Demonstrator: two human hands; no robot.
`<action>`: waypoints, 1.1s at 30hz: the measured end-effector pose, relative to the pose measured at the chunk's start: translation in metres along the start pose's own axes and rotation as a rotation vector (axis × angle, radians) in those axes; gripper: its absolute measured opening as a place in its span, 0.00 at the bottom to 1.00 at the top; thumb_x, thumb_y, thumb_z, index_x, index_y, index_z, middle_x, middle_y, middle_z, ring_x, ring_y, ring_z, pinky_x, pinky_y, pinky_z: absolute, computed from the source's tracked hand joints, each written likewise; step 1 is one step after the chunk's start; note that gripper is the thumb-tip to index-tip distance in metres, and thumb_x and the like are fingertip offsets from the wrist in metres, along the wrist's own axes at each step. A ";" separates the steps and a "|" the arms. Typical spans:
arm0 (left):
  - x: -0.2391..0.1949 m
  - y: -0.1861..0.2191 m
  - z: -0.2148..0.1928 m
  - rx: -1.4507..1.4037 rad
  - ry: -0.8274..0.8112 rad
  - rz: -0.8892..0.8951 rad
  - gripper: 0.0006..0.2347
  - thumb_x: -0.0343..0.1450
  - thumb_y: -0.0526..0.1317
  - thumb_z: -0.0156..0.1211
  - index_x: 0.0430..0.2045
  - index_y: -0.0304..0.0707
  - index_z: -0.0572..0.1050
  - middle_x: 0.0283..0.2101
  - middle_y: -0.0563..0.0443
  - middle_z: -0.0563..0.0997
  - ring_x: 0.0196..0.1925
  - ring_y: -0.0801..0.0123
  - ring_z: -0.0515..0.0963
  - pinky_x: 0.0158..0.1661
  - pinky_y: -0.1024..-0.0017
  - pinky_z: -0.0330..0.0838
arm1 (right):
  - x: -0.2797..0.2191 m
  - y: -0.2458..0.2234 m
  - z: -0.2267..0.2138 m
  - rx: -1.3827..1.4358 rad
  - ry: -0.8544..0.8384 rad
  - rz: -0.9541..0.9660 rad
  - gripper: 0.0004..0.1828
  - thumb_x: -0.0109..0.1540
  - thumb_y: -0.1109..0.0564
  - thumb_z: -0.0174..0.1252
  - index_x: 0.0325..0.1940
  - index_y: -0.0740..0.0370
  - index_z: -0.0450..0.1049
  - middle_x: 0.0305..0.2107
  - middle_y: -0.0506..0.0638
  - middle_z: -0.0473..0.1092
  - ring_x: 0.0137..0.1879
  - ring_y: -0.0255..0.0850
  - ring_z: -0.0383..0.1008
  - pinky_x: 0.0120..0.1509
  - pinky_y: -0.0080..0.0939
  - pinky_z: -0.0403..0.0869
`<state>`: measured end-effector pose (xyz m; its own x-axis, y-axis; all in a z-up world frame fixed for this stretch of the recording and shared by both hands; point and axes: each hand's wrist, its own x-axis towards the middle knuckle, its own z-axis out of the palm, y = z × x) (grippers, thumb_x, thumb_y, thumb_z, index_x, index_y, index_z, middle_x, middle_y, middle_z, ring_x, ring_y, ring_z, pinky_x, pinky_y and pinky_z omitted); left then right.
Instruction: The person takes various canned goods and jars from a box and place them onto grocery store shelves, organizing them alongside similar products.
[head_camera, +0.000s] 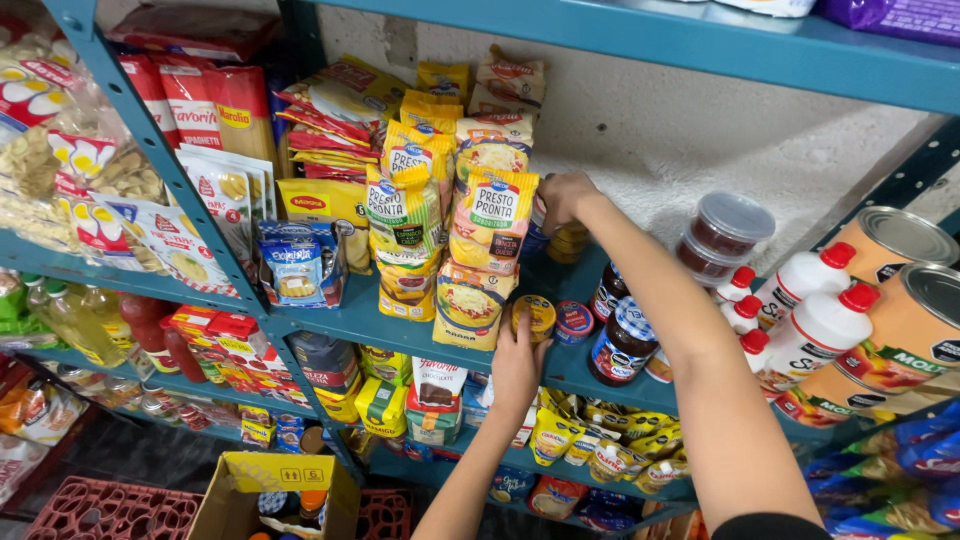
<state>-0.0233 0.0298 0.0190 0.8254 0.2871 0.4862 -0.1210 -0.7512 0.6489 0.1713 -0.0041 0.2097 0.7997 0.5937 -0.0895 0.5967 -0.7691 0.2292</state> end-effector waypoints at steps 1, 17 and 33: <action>0.000 -0.001 0.000 0.004 0.007 0.003 0.26 0.67 0.43 0.58 0.58 0.42 0.56 0.59 0.32 0.57 0.51 0.41 0.72 0.41 0.56 0.76 | 0.005 0.000 -0.001 -0.001 0.008 -0.003 0.33 0.32 0.43 0.64 0.40 0.55 0.74 0.32 0.50 0.73 0.41 0.50 0.75 0.39 0.47 0.73; 0.000 -0.005 0.004 0.015 -0.031 -0.011 0.22 0.69 0.45 0.54 0.56 0.46 0.57 0.60 0.35 0.58 0.53 0.44 0.72 0.49 0.59 0.70 | 0.046 0.003 0.018 0.101 -0.091 0.180 0.45 0.36 0.45 0.67 0.57 0.51 0.66 0.49 0.51 0.70 0.54 0.53 0.70 0.56 0.52 0.70; 0.000 -0.009 0.016 -0.009 0.081 -0.018 0.26 0.65 0.45 0.59 0.56 0.44 0.58 0.62 0.38 0.56 0.54 0.47 0.71 0.44 0.59 0.74 | -0.086 -0.026 0.076 -0.125 -0.390 -0.146 0.46 0.41 0.38 0.67 0.55 0.67 0.65 0.42 0.59 0.72 0.50 0.53 0.72 0.53 0.48 0.67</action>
<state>-0.0133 0.0269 0.0035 0.7800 0.3484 0.5198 -0.1114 -0.7401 0.6632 0.0921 -0.0536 0.1383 0.6874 0.5421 -0.4834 0.7120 -0.6346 0.3007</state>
